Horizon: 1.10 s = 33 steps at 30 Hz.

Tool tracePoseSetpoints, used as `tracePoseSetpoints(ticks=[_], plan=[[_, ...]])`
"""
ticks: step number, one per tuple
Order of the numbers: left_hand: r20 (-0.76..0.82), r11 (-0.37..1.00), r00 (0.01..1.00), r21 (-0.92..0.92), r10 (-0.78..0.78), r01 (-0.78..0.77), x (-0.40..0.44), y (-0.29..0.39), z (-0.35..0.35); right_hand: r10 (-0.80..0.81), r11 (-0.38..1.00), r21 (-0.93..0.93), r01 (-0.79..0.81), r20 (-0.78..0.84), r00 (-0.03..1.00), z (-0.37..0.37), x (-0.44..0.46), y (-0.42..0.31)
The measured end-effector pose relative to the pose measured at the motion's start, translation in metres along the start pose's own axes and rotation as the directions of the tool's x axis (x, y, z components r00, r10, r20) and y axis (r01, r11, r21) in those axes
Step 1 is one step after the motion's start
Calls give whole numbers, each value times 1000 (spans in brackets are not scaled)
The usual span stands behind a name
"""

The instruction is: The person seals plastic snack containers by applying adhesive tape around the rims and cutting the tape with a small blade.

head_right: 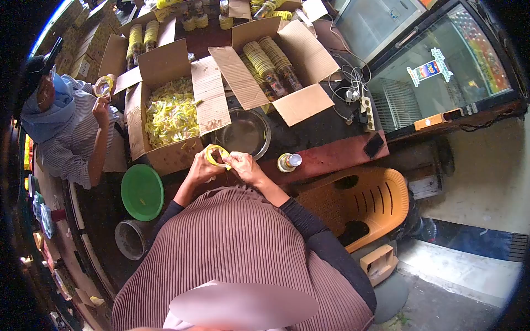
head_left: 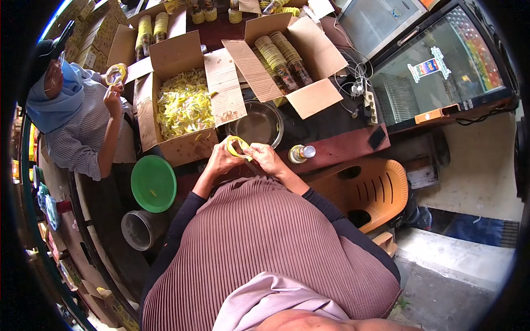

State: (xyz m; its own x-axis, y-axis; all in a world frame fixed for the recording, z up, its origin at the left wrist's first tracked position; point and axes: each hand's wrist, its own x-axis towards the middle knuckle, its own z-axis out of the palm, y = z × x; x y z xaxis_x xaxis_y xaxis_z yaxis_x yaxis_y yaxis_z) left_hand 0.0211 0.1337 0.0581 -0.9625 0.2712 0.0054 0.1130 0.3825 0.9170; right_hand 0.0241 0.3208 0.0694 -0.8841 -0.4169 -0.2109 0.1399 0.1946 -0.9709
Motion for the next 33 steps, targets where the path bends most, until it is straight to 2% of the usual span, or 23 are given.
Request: tracePoseSetpoints(ticks=[2,4,5,6,8,9,10,12,13,14,16,17,18,20,21,22,24,26,28,29,33], plan=[[-17,999,1000,-42,-2,2,3,0,-1,-10,997,-70,7,-40,999,2,2,-5],[-4,991,995,-94,-98,97,5,-2,-3,-208,944,-294,152,-172,963,6,0,-18],[21,989,993,-92,-118,120,5,-4,-4,-275,907,-372,195,-176,945,8,-1,-24],[18,988,992,-92,-121,123,3,-8,-4,-274,908,-371,195,-172,946,8,-2,-29],[-145,890,906,-298,-399,344,-3,-28,-5,-527,790,-440,427,-130,840,4,-6,-40],[-176,927,923,-226,-341,299,-7,-56,-14,-536,786,-421,452,-102,838,-1,-11,-53],[-211,920,902,-198,-376,337,-11,-59,-23,-537,787,-424,449,-111,837,-2,-10,-54],[-223,907,923,-359,-313,220,-20,-55,-25,-372,919,-205,337,-171,912,-2,-12,-54],[-175,889,918,-367,-355,274,-23,-46,-25,-294,952,-127,277,-148,944,-2,-10,-42],[-115,876,945,-423,-306,233,-19,-40,-18,-295,952,-131,278,-146,944,0,-8,-34],[-144,949,986,-313,-87,39,-21,-27,-9,-50,994,83,65,-168,984,4,-4,-23],[-98,989,995,-149,9,-23,-19,-22,-8,78,996,48,-73,-127,989,0,-2,-17],[-54,998,997,-26,52,-53,-18,-8,-8,81,996,48,-76,-129,988,0,2,-8],[0,974,999,220,55,-53,-18,-4,-4,-237,939,-299,172,-197,951,1,9,6],[2,967,996,239,94,-92,-18,1,-1,-35,930,-366,-23,-150,988,-1,6,-8],[25,949,992,289,125,-127,-16,7,0,-34,931,-364,-23,-150,988,0,5,-12],[62,949,988,275,141,-153,-14,15,3,-105,780,-625,-3,-136,985,4,1,-15],[86,947,988,286,128,-148,-13,24,4,-93,773,-633,-28,-157,983,7,1,-14],[123,942,989,313,85,-120,-10,24,5,-181,693,-720,19,-149,972,6,4,-6],[87,936,989,323,120,-142,-9,23,6,-221,658,-752,45,-136,966,7,4,-2],[89,939,995,333,55,-82,-2,31,1,-211,669,-741,61,-111,971,5,6,-9]])
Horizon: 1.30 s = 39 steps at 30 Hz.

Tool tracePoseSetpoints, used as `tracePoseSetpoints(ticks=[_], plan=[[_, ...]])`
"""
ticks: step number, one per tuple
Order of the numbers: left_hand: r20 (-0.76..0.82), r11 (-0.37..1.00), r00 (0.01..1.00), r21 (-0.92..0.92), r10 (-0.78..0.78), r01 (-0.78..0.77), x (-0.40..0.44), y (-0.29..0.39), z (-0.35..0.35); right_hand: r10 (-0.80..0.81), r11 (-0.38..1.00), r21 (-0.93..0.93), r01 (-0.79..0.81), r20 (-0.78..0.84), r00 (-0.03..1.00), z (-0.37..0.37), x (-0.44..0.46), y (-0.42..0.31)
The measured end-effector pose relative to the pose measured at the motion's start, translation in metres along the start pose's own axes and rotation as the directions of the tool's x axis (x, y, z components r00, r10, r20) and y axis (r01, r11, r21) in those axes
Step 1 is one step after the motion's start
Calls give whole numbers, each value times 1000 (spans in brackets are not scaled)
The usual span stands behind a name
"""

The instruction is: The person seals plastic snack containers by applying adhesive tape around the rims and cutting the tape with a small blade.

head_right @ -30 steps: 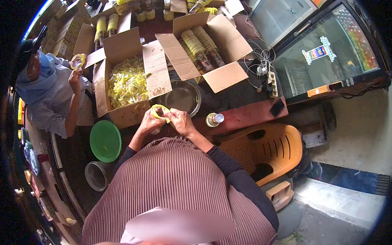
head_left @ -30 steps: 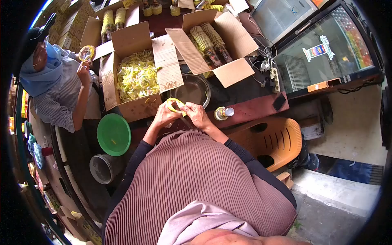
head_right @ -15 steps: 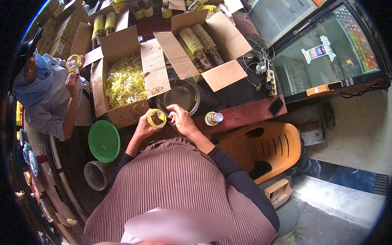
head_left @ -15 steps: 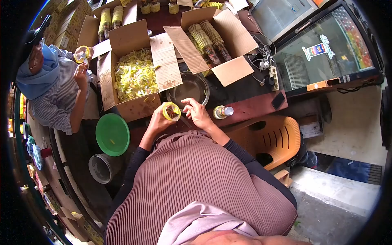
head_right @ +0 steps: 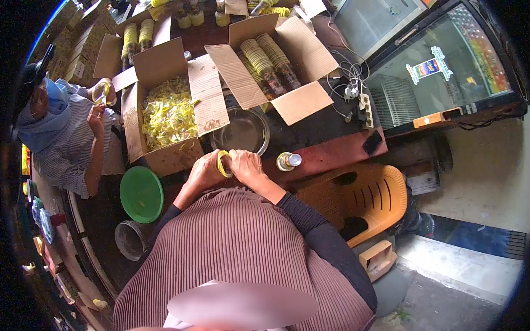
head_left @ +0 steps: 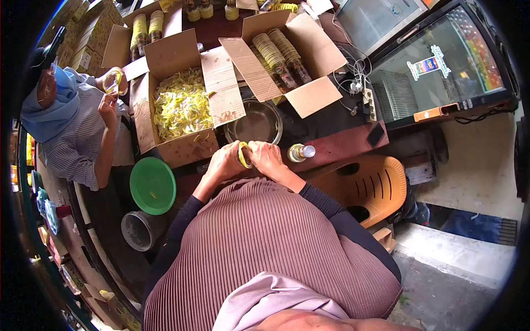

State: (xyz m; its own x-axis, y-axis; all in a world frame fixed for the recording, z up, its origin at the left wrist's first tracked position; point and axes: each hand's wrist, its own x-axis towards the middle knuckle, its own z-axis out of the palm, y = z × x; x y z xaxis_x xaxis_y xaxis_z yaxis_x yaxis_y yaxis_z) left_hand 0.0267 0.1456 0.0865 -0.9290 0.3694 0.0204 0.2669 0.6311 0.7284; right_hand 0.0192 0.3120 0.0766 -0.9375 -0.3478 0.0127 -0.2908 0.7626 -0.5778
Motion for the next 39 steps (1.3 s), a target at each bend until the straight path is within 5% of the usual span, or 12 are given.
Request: tracePoseSetpoints(ticks=[6,12,15,17,21,23,24,25,29,39], plan=[[-51,999,998,-43,26,-28,8,-10,-4,-4,999,44,2,45,999,-4,13,6],[4,968,993,-225,119,-116,7,-25,-5,-87,948,315,45,121,989,-11,12,13],[5,934,996,-348,84,-77,3,-31,2,-108,847,532,16,143,984,5,11,25],[4,887,998,-459,63,-54,2,-30,2,-99,627,779,-4,84,992,19,10,31],[-15,826,999,-561,52,-51,3,-33,8,-47,560,819,-128,186,981,5,9,27],[19,889,1000,-459,12,-2,2,-27,4,-59,664,745,-62,134,989,15,14,36],[-5,908,1000,-417,31,-30,1,-26,5,-61,742,661,-112,233,971,8,18,35],[-9,942,1000,-335,20,-22,0,-23,6,-117,837,545,44,101,988,5,17,31],[-49,993,999,-121,5,-11,-3,-14,3,129,982,99,-160,265,956,-10,9,10],[-58,995,997,77,-53,57,-14,-14,8,157,986,16,-166,243,957,8,-1,9]])
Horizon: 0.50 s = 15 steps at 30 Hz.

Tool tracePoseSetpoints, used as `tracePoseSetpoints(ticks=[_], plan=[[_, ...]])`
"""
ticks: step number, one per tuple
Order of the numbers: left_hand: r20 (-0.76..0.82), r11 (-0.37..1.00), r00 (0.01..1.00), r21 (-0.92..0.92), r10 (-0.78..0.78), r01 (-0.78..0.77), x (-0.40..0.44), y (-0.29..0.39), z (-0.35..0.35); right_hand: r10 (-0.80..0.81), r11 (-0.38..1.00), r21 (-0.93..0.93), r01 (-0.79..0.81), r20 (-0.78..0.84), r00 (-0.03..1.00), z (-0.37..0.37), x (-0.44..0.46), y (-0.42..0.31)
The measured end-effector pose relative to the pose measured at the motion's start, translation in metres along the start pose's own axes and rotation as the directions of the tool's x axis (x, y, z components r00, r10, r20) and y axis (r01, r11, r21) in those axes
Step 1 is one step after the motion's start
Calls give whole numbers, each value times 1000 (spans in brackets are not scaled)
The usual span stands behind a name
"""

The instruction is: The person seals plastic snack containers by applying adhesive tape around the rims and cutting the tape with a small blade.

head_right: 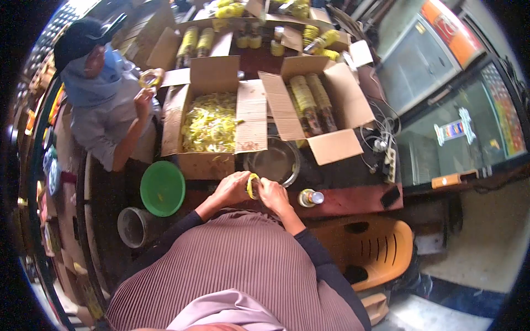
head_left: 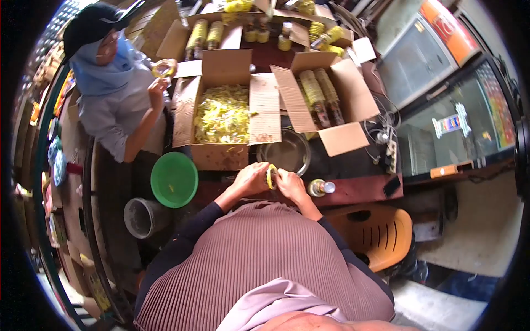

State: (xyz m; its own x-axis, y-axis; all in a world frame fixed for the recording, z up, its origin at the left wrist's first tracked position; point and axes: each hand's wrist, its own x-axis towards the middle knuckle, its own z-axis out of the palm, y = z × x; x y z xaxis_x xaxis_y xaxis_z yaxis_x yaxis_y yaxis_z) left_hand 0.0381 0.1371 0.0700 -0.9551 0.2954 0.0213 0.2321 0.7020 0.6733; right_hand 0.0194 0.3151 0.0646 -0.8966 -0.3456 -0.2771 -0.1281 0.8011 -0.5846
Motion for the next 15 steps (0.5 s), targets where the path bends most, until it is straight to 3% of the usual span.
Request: tracePoseSetpoints(ticks=[2,8,9,15], plan=[[-24,999,998,1,51,-51,-3,-2,0,-58,998,-2,58,-19,998,4,0,3],[-13,999,999,-37,-36,36,-8,7,-2,-66,998,7,67,-112,992,-2,-12,-18],[-56,999,998,-46,22,-25,-10,6,-1,-82,996,9,84,-105,991,-2,-13,-17],[-1,990,999,-131,-45,45,-20,-1,5,-151,987,41,156,-97,984,11,-12,-4]])
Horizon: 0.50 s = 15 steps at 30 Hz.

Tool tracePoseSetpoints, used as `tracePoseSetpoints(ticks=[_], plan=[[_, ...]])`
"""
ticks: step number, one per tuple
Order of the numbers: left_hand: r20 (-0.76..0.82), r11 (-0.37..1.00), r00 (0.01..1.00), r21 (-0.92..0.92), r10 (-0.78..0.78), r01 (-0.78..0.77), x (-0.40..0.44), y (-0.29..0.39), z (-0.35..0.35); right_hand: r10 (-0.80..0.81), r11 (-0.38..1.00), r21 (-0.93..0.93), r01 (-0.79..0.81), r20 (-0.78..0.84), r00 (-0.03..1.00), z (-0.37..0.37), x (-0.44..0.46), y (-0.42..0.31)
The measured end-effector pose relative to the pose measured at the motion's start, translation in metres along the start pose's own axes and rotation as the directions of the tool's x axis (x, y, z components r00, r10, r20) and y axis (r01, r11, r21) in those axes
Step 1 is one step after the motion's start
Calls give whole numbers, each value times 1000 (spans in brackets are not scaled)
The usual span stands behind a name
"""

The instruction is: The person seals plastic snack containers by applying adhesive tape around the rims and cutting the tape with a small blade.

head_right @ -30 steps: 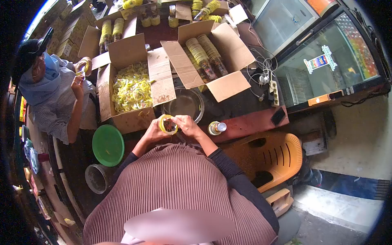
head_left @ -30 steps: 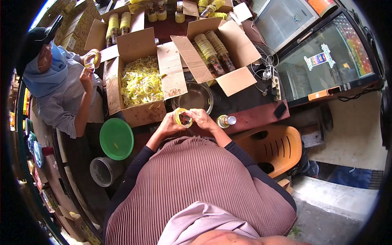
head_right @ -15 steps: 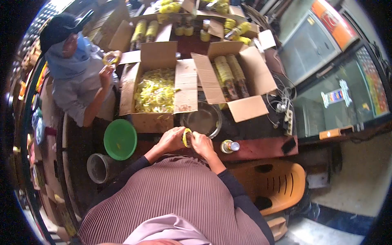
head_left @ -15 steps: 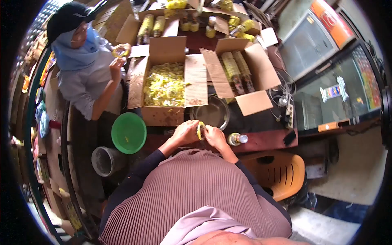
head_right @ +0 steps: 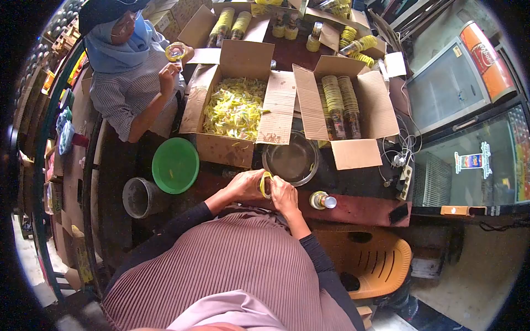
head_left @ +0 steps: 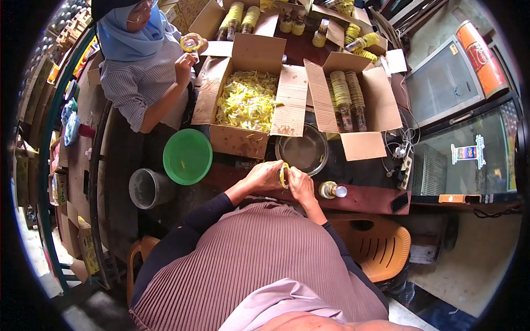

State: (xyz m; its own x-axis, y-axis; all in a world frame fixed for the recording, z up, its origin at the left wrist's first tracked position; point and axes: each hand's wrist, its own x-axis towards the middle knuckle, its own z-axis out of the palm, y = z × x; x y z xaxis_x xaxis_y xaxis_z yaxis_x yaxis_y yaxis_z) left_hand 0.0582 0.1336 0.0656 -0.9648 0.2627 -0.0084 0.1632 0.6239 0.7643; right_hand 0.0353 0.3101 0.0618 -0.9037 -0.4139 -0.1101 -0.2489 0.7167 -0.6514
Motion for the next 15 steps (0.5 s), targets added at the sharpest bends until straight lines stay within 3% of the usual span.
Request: tracePoseSetpoints(ticks=[2,5,11,15], plan=[[-1,995,1000,-100,9,-9,-3,-2,-2,-21,999,44,21,4,1000,3,0,1],[60,995,998,-96,-30,36,-7,-5,-1,-45,997,63,45,-4,999,4,-2,1],[34,998,999,-55,-38,40,-12,-2,-4,3,996,84,-3,-4,1000,4,1,-6],[39,994,995,-61,-91,94,-14,-9,5,-33,995,96,25,83,996,-1,4,-4]])
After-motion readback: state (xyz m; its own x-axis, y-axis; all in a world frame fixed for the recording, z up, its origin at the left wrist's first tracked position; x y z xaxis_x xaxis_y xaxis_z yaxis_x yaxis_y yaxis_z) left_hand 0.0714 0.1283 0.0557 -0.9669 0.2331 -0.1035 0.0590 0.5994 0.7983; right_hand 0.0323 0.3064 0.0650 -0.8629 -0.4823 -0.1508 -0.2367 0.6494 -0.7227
